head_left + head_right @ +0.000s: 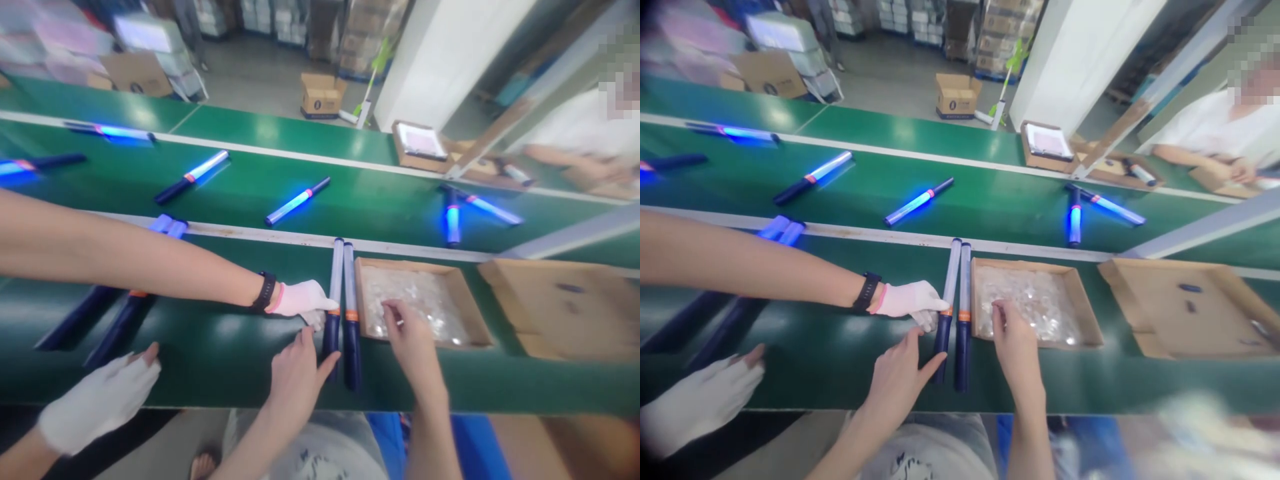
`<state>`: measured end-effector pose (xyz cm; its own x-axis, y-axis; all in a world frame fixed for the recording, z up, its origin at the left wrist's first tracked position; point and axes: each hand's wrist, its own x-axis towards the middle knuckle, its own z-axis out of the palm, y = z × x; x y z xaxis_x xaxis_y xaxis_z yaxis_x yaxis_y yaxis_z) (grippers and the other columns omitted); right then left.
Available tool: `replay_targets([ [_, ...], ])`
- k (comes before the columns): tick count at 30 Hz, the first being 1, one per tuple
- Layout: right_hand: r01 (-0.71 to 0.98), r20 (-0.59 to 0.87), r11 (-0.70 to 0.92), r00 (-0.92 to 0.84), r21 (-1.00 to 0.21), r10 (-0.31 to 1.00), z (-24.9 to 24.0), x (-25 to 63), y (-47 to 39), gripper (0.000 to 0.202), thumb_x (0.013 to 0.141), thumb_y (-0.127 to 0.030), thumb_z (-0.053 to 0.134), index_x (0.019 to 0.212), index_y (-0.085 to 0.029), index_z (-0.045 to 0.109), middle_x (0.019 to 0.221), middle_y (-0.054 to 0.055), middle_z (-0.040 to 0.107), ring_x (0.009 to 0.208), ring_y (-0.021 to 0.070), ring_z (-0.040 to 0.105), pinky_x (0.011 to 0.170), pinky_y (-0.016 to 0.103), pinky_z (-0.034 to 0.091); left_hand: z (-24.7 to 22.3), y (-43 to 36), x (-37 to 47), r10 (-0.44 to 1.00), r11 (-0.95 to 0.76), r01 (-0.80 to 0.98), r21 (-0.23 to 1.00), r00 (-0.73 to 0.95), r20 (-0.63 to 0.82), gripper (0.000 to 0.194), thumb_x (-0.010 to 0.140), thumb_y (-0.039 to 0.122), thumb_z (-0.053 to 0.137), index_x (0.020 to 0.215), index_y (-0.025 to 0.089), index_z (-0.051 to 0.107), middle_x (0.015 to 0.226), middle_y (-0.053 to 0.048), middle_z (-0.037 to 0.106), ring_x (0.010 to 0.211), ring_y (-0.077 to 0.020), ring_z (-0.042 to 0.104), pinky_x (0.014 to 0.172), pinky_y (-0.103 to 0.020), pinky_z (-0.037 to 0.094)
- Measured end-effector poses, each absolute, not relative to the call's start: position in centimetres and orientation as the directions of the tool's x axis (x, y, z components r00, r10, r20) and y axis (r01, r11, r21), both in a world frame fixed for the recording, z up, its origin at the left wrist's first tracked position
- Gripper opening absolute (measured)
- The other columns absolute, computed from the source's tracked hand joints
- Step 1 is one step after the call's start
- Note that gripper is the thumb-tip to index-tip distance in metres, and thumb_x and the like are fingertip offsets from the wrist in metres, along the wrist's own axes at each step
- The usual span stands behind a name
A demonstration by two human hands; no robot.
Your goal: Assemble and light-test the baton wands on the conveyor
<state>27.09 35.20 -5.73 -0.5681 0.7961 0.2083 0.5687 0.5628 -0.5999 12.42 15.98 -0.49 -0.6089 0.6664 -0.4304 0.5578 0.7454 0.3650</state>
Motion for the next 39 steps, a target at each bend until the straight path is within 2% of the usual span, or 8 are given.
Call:
replay_targets([
  [4,0.540,0.242,0.591,-0.581,-0.599,0.777,-6.1,27.3,35.3,0.044,0.108,-0.048,0.041,0.116,-0.018,0.074,0.112,0.012,0.077,0.094,0.0245,0.074,0.083,0.035,0.055,-0.9,17.2,13.4,0.657,0.752,0.557,0.352,-0.594,-0.464,0.055,0.102,0.042,0.068,0.143,0.007,0.055,0.118,-0.017,0.078,0.110,-0.0370,0.077,0.087,-0.044,0.061],
  [11,0.495,0.290,0.637,-0.607,-0.591,0.740,-6.4,27.6,35.1,0.042,0.110,-0.043,0.042,0.125,-0.019,0.072,0.119,0.011,0.076,0.103,0.0242,0.074,0.086,0.035,0.058,-0.9,18.8,13.9,0.645,0.762,0.528,0.375,-0.566,-0.514,0.077,0.099,0.038,0.074,0.160,0.006,0.041,0.118,-0.018,0.079,0.111,-0.0373,0.078,0.093,-0.046,0.061],
  [13,0.486,0.297,0.643,-0.611,-0.591,0.734,-6.4,27.6,35.1,0.041,0.110,-0.042,0.042,0.128,-0.020,0.071,0.120,0.010,0.076,0.100,0.0228,0.074,0.082,0.033,0.058,-0.9,19.0,13.9,0.648,0.760,0.525,0.383,-0.565,-0.511,0.077,0.100,0.036,0.071,0.163,0.006,0.037,0.118,-0.017,0.079,0.113,-0.0365,0.078,0.095,-0.046,0.060],
  [22,0.494,0.308,0.653,-0.609,-0.574,0.731,-6.1,27.7,35.2,0.040,0.108,-0.044,0.044,0.112,-0.020,0.076,0.108,0.010,0.078,0.088,0.0218,0.074,0.075,0.031,0.057,-1.0,18.7,13.8,0.658,0.752,0.523,0.402,-0.556,-0.508,0.062,0.100,0.015,0.051,0.160,0.008,0.042,0.117,-0.017,0.079,0.110,-0.0363,0.079,0.093,-0.047,0.060],
  [26,0.509,0.291,0.645,-0.609,-0.570,0.738,-6.3,27.9,35.2,0.042,0.107,-0.043,0.044,0.113,-0.018,0.076,0.109,0.012,0.077,0.088,0.0217,0.073,0.077,0.031,0.058,-0.8,18.5,13.3,0.673,0.738,0.531,0.417,-0.533,-0.513,0.064,0.099,0.017,0.049,0.162,0.007,0.040,0.111,-0.017,0.080,0.106,-0.0368,0.079,0.092,-0.046,0.059],
  [30,0.520,0.278,0.638,-0.609,-0.568,0.743,-6.6,28.0,35.4,0.040,0.104,-0.042,0.046,0.111,-0.018,0.077,0.105,0.010,0.078,0.072,0.0179,0.068,0.069,0.030,0.054,-0.3,18.3,12.9,0.682,0.730,0.531,0.430,-0.525,-0.509,0.067,0.099,0.018,0.050,0.164,0.006,0.040,0.114,-0.018,0.080,0.108,-0.0379,0.079,0.092,-0.045,0.058],
  [34,0.529,0.264,0.634,-0.612,-0.564,0.745,-7.0,28.2,36.0,0.040,0.103,-0.044,0.047,0.109,-0.020,0.077,0.103,0.009,0.078,0.077,0.0196,0.070,0.074,0.031,0.054,-0.1,18.3,13.0,0.694,0.719,0.532,0.447,-0.518,-0.500,0.065,0.102,0.023,0.048,0.165,0.008,0.041,0.121,-0.019,0.079,0.109,-0.0385,0.078,0.092,-0.045,0.058],
  [39,0.542,0.235,0.620,-0.615,-0.567,0.752,-7.4,28.4,36.4,0.041,0.101,-0.046,0.046,0.110,-0.020,0.076,0.099,0.008,0.078,0.076,0.0201,0.071,0.071,0.031,0.052,-1.0,18.4,13.1,0.676,0.736,0.522,0.430,-0.534,-0.508,0.073,0.099,0.028,0.062,0.165,0.009,0.039,0.124,-0.019,0.078,0.113,-0.0405,0.077,0.096,-0.047,0.058],
])
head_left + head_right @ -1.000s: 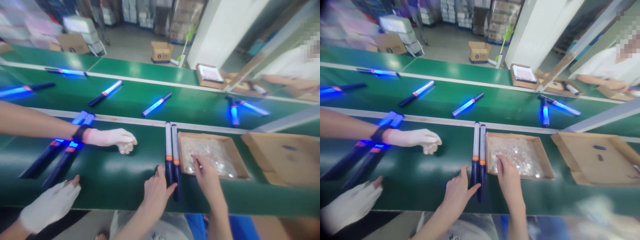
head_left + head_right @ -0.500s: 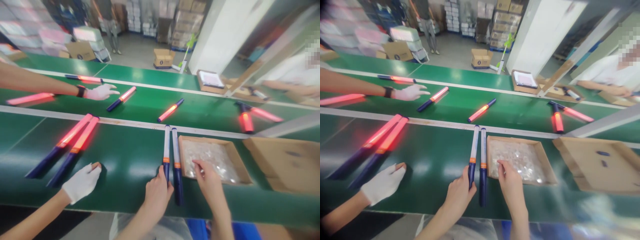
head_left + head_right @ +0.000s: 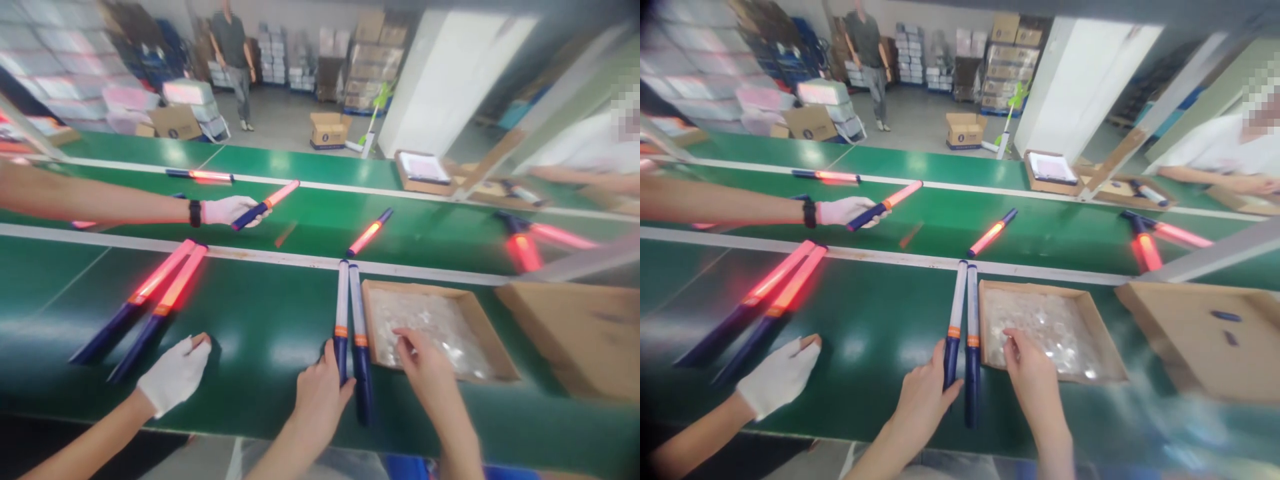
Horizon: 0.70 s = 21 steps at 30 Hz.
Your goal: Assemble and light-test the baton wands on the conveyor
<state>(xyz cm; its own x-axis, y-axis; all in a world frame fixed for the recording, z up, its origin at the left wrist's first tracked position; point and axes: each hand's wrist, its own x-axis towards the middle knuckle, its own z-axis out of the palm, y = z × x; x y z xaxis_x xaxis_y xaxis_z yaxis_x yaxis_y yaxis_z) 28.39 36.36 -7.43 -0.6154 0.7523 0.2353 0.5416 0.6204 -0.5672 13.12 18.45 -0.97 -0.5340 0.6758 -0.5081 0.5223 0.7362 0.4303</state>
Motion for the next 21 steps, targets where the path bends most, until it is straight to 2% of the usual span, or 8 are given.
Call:
replay_targets([
  [6,0.557,0.217,0.597,-0.600,-0.578,0.770,-8.4,28.6,36.6,0.046,0.101,-0.050,0.044,0.109,-0.019,0.077,0.094,0.009,0.078,0.079,0.0224,0.074,0.074,0.033,0.055,-1.5,18.5,13.0,0.681,0.731,0.525,0.436,-0.519,-0.517,0.075,0.100,0.029,0.062,0.168,0.009,0.036,0.131,-0.019,0.076,0.116,-0.0396,0.076,0.101,-0.049,0.058],
  [14,0.585,0.198,0.582,-0.589,-0.565,0.784,-9.2,29.2,37.2,0.049,0.094,-0.055,0.045,0.102,-0.020,0.078,0.086,0.010,0.077,0.066,0.0243,0.072,0.064,0.035,0.055,-1.3,18.3,13.2,0.667,0.745,0.495,0.447,-0.535,-0.519,0.077,0.098,0.026,0.065,0.168,0.009,0.037,0.128,-0.019,0.077,0.117,-0.0402,0.076,0.104,-0.051,0.058],
  [21,0.606,0.158,0.578,-0.603,-0.547,0.782,-9.1,29.2,37.4,0.053,0.091,-0.060,0.044,0.102,-0.021,0.078,0.088,0.009,0.078,0.068,0.0280,0.073,0.062,0.038,0.054,-0.6,17.9,13.2,0.666,0.746,0.453,0.488,-0.525,-0.531,0.079,0.097,0.028,0.068,0.168,0.011,0.037,0.133,-0.018,0.076,0.119,-0.0393,0.075,0.104,-0.049,0.059],
])
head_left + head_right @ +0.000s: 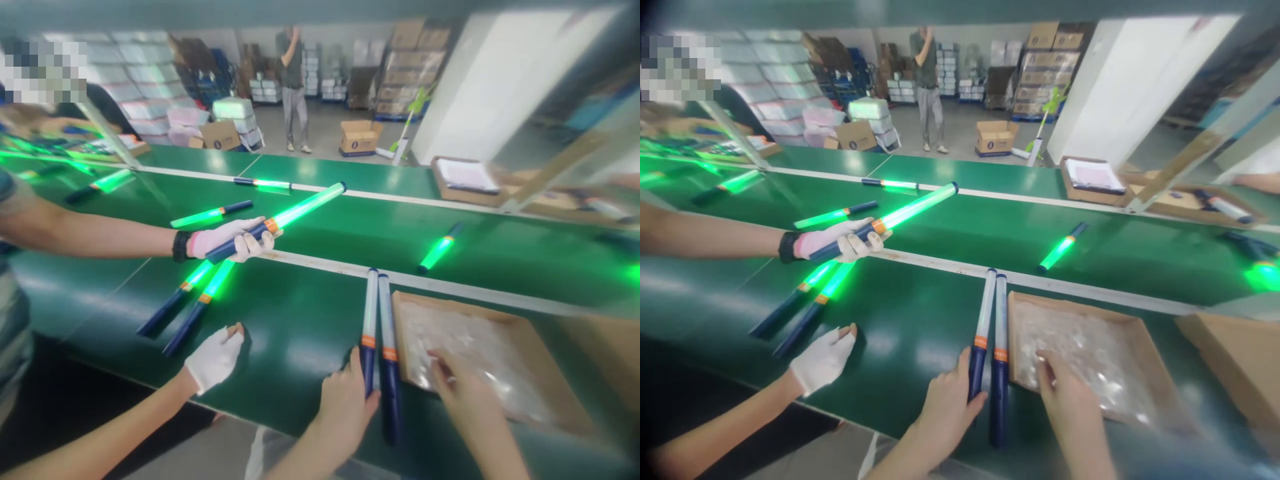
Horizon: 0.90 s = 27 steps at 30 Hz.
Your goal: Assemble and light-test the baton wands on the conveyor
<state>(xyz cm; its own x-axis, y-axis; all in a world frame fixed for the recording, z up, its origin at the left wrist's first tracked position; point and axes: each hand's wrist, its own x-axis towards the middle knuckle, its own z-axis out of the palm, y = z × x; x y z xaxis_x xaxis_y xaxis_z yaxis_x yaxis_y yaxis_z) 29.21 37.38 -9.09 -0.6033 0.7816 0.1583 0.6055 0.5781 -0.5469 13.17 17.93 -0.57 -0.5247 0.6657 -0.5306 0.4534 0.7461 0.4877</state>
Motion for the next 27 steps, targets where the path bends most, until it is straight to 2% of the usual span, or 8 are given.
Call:
replay_targets([
  [4,0.646,0.128,0.582,-0.608,-0.494,0.783,-9.2,29.1,37.2,0.055,0.093,-0.061,0.040,0.104,-0.023,0.077,0.087,0.009,0.078,0.072,0.0290,0.074,0.063,0.038,0.052,-0.5,17.8,13.1,0.664,0.747,0.445,0.494,-0.524,-0.533,0.081,0.095,0.028,0.071,0.167,0.011,0.038,0.131,-0.019,0.076,0.120,-0.0399,0.074,0.105,-0.049,0.058],
  [13,0.565,0.243,0.681,-0.659,-0.466,0.712,-8.4,28.5,37.3,0.049,0.095,-0.052,0.040,0.102,-0.021,0.078,0.099,0.011,0.079,0.077,0.0268,0.074,0.068,0.037,0.054,-0.9,17.7,13.0,0.687,0.726,0.445,0.525,-0.508,-0.520,0.082,0.094,0.027,0.069,0.167,0.009,0.037,0.133,-0.020,0.075,0.119,-0.0420,0.074,0.104,-0.052,0.058],
  [16,0.556,0.247,0.700,-0.676,-0.449,0.695,-8.2,28.3,37.3,0.048,0.096,-0.050,0.039,0.102,-0.022,0.078,0.101,0.009,0.079,0.072,0.0251,0.071,0.065,0.037,0.052,-1.5,17.7,13.1,0.695,0.718,0.443,0.537,-0.510,-0.507,0.083,0.093,0.026,0.070,0.167,0.008,0.037,0.133,-0.019,0.075,0.119,-0.0426,0.074,0.105,-0.053,0.058],
  [21,0.555,0.203,0.682,-0.685,-0.476,0.699,-8.0,28.1,37.1,0.052,0.097,-0.054,0.038,0.102,-0.022,0.078,0.094,0.009,0.078,0.064,0.0232,0.070,0.061,0.035,0.052,-2.0,17.5,13.2,0.708,0.701,0.435,0.564,-0.513,-0.485,0.083,0.094,0.025,0.069,0.168,0.008,0.036,0.135,-0.020,0.074,0.121,-0.0431,0.073,0.106,-0.055,0.058],
  [24,0.571,0.182,0.634,-0.652,-0.521,0.736,-7.9,28.1,37.1,0.055,0.095,-0.057,0.040,0.109,-0.020,0.078,0.086,0.008,0.077,0.059,0.0224,0.068,0.057,0.034,0.051,-1.9,17.4,13.2,0.715,0.694,0.426,0.581,-0.506,-0.483,0.083,0.094,0.026,0.069,0.167,0.007,0.037,0.136,-0.019,0.074,0.122,-0.0431,0.072,0.107,-0.055,0.058],
  [27,0.570,0.171,0.610,-0.638,-0.551,0.751,-7.5,28.1,37.0,0.056,0.092,-0.059,0.043,0.109,-0.019,0.078,0.082,0.008,0.076,0.061,0.0222,0.070,0.059,0.033,0.052,-2.0,17.4,13.2,0.721,0.687,0.421,0.592,-0.501,-0.479,0.083,0.093,0.025,0.069,0.167,0.006,0.037,0.137,-0.020,0.073,0.122,-0.0441,0.072,0.107,-0.056,0.057],
])
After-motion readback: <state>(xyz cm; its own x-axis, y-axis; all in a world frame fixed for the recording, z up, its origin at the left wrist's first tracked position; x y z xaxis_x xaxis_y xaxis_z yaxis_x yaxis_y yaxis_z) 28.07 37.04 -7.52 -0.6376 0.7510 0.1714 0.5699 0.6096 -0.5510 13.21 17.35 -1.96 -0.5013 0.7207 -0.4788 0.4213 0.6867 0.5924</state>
